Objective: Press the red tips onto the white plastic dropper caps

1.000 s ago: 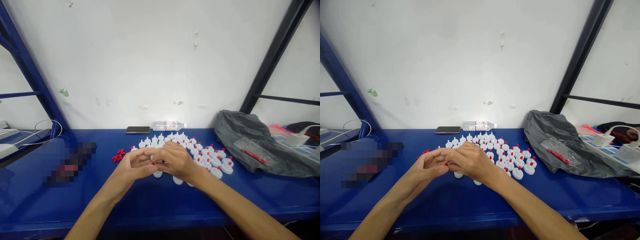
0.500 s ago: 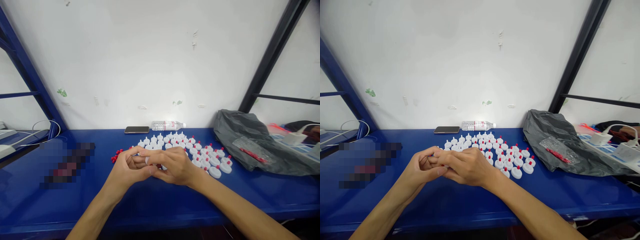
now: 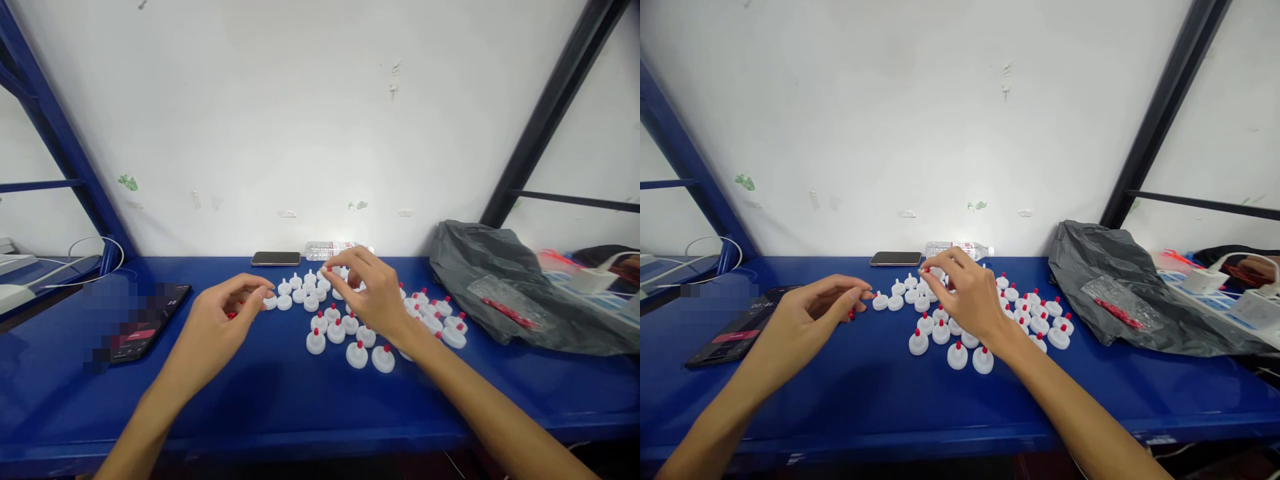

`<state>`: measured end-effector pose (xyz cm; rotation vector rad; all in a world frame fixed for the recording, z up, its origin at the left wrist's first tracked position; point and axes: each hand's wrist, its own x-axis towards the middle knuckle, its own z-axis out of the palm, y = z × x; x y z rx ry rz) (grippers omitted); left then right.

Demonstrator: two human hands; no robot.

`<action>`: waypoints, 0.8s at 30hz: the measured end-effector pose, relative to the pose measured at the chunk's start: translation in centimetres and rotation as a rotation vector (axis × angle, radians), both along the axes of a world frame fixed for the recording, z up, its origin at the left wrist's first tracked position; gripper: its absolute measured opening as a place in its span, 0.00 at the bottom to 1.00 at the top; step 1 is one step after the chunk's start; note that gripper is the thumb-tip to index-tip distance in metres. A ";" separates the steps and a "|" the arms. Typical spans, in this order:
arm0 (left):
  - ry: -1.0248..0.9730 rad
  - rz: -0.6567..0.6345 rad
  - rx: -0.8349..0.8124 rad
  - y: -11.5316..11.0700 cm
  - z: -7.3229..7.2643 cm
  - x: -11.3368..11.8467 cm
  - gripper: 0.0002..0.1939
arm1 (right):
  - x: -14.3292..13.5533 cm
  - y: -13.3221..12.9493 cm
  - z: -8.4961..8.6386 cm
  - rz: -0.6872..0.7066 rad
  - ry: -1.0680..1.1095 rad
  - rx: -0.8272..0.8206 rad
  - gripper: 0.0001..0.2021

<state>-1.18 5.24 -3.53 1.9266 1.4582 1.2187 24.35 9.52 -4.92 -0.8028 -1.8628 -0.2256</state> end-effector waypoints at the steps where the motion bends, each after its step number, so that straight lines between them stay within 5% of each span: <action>1: 0.065 0.028 -0.003 0.2 0.2 -0.7 0.19 | 0.4 0.4 0.0 -0.047 -0.023 -0.090 0.05; 7: 0.448 0.245 -0.041 1.9 0.0 -4.2 0.17 | 1.8 2.5 -0.9 -0.202 -0.208 -0.442 0.07; 13: 0.675 0.227 -0.243 2.8 -1.4 -5.7 0.21 | 1.9 3.0 -1.4 -0.179 -0.326 -0.515 0.03; 24: 0.730 0.204 -0.272 3.1 -2.4 -5.7 0.16 | 2.1 3.1 -1.4 -0.044 -0.410 -0.546 0.04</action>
